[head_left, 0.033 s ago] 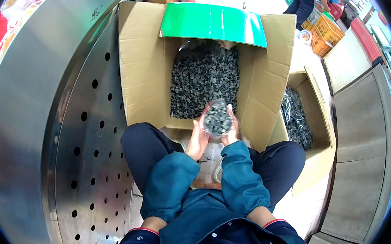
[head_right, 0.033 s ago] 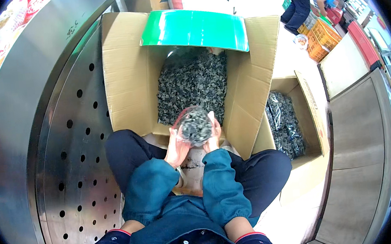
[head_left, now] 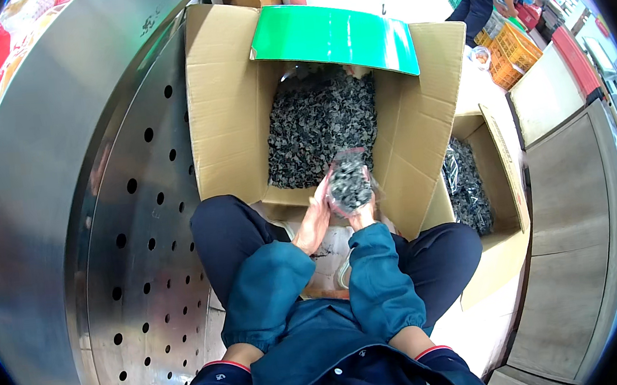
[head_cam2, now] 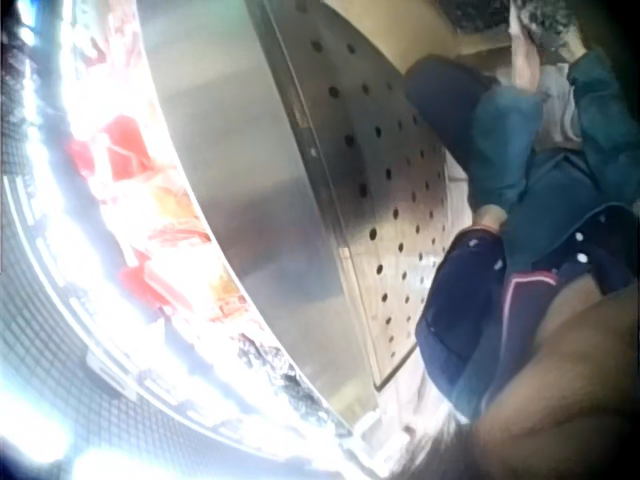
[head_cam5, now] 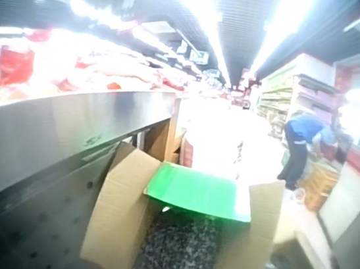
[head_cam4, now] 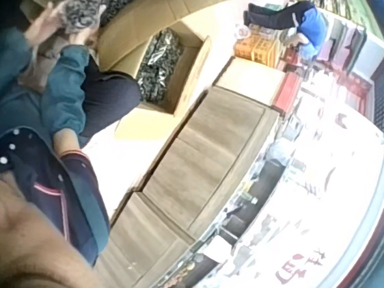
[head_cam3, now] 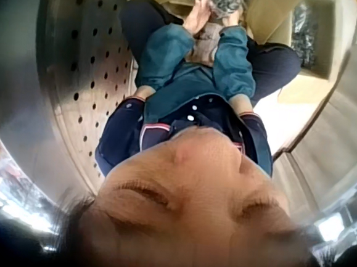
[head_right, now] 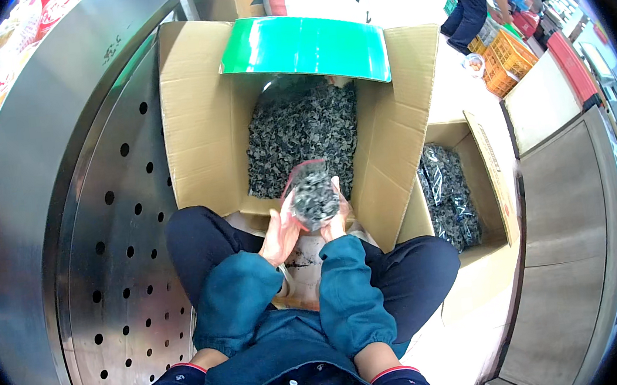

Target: The person scoops small dark items from a large cardboard box into a clear plastic bag, then ties the bag closed and places it into a second box. The person repeats this scooping, tying, and placing process multiple times.

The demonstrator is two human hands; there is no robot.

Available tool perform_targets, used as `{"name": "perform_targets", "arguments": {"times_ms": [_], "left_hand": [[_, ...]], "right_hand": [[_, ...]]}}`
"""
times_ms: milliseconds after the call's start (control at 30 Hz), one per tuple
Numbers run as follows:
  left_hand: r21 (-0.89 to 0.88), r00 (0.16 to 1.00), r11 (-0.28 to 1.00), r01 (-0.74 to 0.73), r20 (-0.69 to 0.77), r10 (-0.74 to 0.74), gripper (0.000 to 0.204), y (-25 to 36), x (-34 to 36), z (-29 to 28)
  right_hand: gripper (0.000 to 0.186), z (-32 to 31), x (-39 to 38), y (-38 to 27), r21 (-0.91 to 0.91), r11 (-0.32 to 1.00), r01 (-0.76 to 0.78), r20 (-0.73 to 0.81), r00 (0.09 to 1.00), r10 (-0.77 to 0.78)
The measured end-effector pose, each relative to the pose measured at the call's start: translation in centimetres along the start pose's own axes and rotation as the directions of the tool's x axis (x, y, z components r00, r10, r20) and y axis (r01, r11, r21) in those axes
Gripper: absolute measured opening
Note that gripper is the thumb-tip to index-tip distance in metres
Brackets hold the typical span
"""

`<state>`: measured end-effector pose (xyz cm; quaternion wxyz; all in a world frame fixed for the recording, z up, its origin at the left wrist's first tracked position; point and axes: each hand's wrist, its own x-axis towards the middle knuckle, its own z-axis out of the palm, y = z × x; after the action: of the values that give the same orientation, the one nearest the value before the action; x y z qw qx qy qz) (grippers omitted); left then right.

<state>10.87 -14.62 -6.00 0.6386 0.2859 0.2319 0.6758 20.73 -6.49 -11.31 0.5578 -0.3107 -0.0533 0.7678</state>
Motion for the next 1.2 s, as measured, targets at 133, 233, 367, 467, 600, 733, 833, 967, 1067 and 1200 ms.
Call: {"name": "perform_targets", "arguments": {"times_ms": [133, 233, 367, 467, 600, 733, 833, 967, 1067, 1200], "left_hand": [[0.608, 0.992, 0.783, -0.128, 0.067, 0.110, 0.108, 0.7, -0.5, 1.0], [0.582, 0.936, 0.805, -0.117, -0.207, 0.285, 0.090, -1.6, -0.3, -0.3], [0.539, 0.936, 0.836, -0.104, -0.231, 0.265, 0.050, -0.5, 0.0, -1.9], [0.399, 0.947, 0.917, -0.011, -0.292, 0.138, 0.043, 0.4, -0.5, -1.9], [0.416, 0.968, 0.909, 0.040, -0.241, 0.068, 0.045, 0.2, -1.1, -2.7], [0.322, 0.928, 0.947, -0.008, -0.349, 0.126, 0.040, 0.5, -0.6, -0.6], [0.407, 0.905, 0.913, 0.021, -0.395, 0.155, 0.035, 0.4, -0.9, -1.8], [0.495, 0.986, 0.865, 0.083, -0.167, 0.001, 0.072, -1.1, -1.2, -0.8], [0.277, 0.996, 0.960, -0.031, 0.085, 0.008, 0.091, 0.7, -0.4, 1.4], [0.210, 0.985, 0.978, -0.007, -0.166, 0.042, 0.076, 1.7, 0.7, -1.0]], "right_hand": [[0.039, 1.2, -2.2, 0.6, -0.083, 0.989, -0.119, 0.052, 0.991, 0.123], [0.038, 1.5, -2.3, 1.6, -0.212, 0.967, -0.140, 0.136, 0.976, 0.171], [0.031, 0.7, -1.7, 2.6, -0.321, 0.944, -0.070, -0.036, 0.997, 0.062], [0.032, 1.4, -2.2, 1.3, -0.278, 0.959, -0.049, 0.111, 0.990, 0.083], [0.053, 1.3, -2.2, 0.2, -0.204, 0.958, -0.201, 0.036, 0.976, 0.213], [0.074, 0.2, -1.7, 0.8, -0.169, 0.975, -0.146, -0.003, 0.989, 0.148], [0.078, 2.0, -2.8, 1.9, -0.298, 0.893, -0.338, -0.278, 0.925, 0.258], [0.070, 0.3, -0.3, 3.0, 0.028, 0.959, -0.281, 0.310, 0.915, 0.259], [0.072, -1.9, 1.2, 2.4, 0.504, 0.648, -0.571, 0.453, 0.813, 0.365], [0.076, 0.8, -1.5, 1.9, -0.051, 0.982, -0.185, 0.148, 0.970, 0.190]]}}
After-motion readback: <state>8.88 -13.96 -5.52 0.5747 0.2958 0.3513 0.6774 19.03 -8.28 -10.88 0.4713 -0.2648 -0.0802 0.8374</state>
